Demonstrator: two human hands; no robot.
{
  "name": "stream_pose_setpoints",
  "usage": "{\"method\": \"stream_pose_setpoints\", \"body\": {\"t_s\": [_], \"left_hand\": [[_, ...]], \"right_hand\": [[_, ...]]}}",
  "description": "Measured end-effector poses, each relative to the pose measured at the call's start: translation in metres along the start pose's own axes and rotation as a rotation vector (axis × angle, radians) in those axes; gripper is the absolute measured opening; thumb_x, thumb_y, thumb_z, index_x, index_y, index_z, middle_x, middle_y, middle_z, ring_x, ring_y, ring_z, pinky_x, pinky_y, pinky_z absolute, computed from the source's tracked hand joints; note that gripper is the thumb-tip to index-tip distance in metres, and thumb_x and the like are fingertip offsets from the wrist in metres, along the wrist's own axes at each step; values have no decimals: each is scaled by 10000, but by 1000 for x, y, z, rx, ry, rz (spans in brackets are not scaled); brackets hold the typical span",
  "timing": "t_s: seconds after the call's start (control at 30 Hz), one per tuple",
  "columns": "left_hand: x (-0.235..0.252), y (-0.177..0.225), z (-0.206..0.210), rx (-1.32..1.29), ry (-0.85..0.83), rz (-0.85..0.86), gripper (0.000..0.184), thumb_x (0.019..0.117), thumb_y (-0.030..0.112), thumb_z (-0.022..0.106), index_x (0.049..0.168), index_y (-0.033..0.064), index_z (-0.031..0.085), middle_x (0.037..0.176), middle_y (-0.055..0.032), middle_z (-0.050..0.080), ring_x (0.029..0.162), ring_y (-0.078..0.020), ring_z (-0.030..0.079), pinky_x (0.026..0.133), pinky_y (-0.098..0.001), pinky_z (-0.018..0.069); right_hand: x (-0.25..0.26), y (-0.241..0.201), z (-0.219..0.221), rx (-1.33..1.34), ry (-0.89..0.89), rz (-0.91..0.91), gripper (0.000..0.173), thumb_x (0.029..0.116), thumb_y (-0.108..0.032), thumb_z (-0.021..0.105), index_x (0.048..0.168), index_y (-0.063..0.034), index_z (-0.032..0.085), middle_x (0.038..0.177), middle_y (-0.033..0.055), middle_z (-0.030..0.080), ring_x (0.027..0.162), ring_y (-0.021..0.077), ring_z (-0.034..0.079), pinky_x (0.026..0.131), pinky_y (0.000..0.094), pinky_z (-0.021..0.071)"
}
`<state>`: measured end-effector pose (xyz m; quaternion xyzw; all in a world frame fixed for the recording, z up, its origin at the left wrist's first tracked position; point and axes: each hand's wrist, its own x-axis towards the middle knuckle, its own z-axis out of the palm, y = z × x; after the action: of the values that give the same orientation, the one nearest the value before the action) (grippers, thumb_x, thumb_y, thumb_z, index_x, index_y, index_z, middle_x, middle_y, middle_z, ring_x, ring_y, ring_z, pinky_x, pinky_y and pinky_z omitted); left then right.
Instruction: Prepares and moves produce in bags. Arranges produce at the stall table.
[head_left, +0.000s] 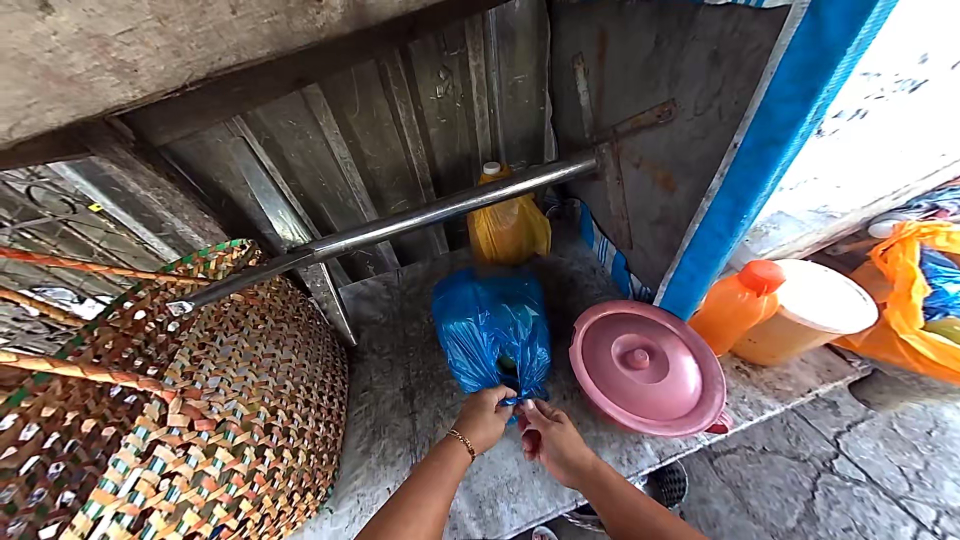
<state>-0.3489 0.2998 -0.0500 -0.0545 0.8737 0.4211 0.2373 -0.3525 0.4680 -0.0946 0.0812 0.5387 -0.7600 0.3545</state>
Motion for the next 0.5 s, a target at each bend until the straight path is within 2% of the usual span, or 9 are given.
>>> {"method": "stream_pose_setpoints", "body": {"t_s": [0.03, 0.1, 0.2, 0.33, 0.43, 0.5], "left_hand": [[-2, 0, 0, -10, -6, 10, 387, 1025, 169, 574, 1383, 22, 587, 1307, -174, 652, 1123, -256, 678, 1014, -423, 528], [-4, 0, 0, -35, -8, 10, 432, 1007, 212, 621, 1395, 25, 578, 1343, -170, 634, 1162, -251, 664, 1035, -418, 520], [-3, 0, 1, -49, -2, -2, 366, 1067, 204, 514, 1384, 41, 597, 1364, -154, 627, 1136, -246, 678, 1005, -421, 540], [-4, 5, -1, -28, 2, -30, 344, 1085, 161, 441, 1357, 50, 621, 1318, -139, 652, 1108, -237, 682, 987, -418, 542], [0, 4, -1, 37, -3, -30, 346, 1083, 149, 415, 1345, 50, 619, 1240, -152, 676, 1071, -255, 684, 973, -437, 536], [3, 6, -1, 118, -1, -42, 352, 1088, 159, 405, 1356, 63, 612, 1243, -144, 681, 1088, -266, 677, 988, -460, 520]], "right_hand": [[-4, -2, 0, 26, 5, 55, 302, 1126, -262, 386, 1218, -40, 570, 931, 71, 636, 618, 141, 606, 574, 290, 547], [-5, -3, 3, 138, 52, 127, 324, 1124, -302, 395, 1206, -40, 567, 961, 86, 648, 654, 160, 627, 591, 302, 555], [4, -6, 10, 224, 105, 158, 305, 1109, -302, 446, 1179, -34, 573, 936, 91, 681, 636, 140, 629, 561, 276, 536], [12, -9, 22, 227, 172, 103, 176, 1083, -192, 516, 1024, -31, 557, 765, 67, 618, 532, 109, 552, 483, 239, 481], [15, -3, 17, 198, 118, -11, 165, 1078, -133, 508, 935, -53, 524, 673, 26, 526, 488, 98, 482, 477, 240, 457], [15, 2, 11, 158, 64, -92, 186, 1070, -98, 496, 886, -73, 500, 639, 0, 484, 473, 86, 445, 471, 235, 437]]}}
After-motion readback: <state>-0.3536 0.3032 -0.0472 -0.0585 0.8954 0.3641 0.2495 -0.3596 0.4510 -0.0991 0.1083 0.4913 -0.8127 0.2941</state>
